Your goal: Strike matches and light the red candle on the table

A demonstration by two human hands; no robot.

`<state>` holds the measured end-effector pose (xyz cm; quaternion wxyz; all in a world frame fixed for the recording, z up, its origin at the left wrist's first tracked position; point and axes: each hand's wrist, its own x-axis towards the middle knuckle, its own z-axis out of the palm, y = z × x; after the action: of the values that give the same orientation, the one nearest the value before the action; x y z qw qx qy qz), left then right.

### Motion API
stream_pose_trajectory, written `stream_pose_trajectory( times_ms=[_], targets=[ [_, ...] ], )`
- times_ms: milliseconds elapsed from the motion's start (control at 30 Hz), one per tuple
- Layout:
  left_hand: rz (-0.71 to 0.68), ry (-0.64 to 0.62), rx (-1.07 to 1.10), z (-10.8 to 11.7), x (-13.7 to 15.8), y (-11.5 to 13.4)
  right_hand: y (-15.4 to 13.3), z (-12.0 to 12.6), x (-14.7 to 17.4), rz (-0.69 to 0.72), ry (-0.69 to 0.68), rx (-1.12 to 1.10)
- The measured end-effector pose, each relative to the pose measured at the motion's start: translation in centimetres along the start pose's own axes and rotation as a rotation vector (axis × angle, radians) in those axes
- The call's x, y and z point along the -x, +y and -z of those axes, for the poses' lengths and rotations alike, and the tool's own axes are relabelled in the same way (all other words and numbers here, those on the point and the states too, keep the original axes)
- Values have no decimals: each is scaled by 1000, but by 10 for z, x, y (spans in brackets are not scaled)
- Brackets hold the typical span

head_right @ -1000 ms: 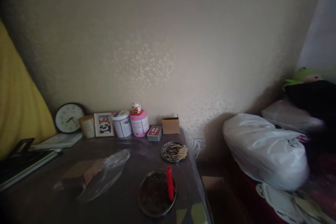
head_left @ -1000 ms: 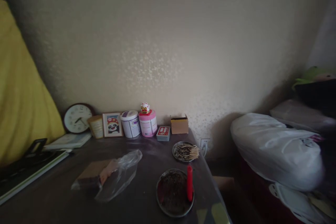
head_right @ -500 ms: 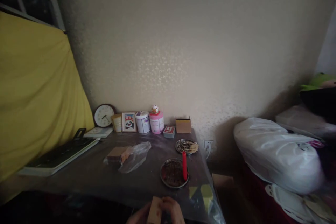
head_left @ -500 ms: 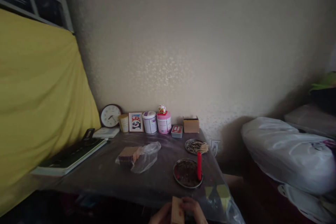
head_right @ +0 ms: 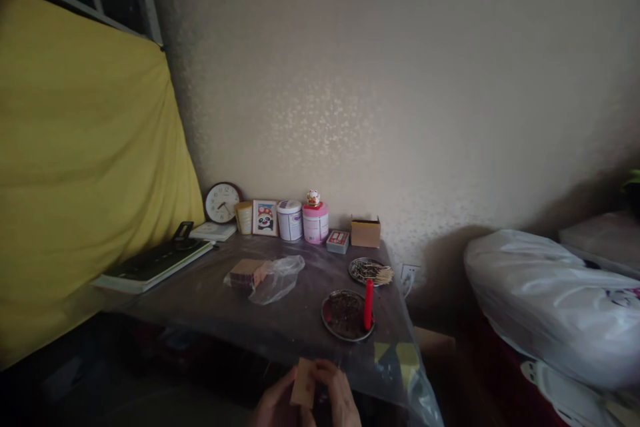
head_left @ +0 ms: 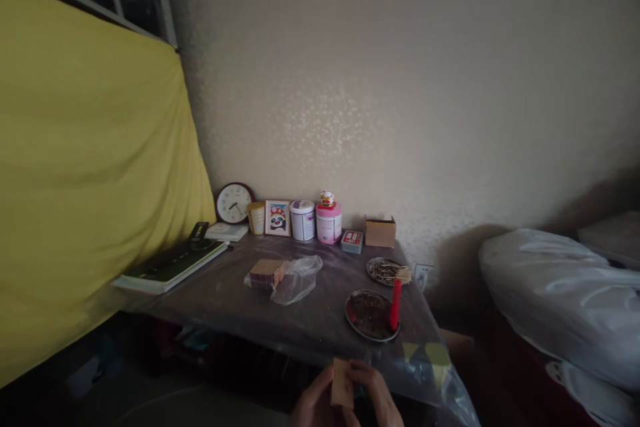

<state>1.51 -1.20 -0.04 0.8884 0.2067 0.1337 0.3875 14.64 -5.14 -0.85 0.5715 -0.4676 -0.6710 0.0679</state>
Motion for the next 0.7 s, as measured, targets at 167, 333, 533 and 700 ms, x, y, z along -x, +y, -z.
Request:
stream_pose_trajectory(
  times_ms=[167,333,533,700],
  targets=[
    [0,-16,32,7,1,-4,-1,7,-1,63,-146,72],
    [-42,-26,50,-2,6,-2,-6,9,1,19,-167,72],
    [-61,-26,57,-6,10,-2,-12,12,-1,36,-193,98],
    [-77,-59,65,-4,10,-3,-19,13,-4,14,-168,79]
  ],
)
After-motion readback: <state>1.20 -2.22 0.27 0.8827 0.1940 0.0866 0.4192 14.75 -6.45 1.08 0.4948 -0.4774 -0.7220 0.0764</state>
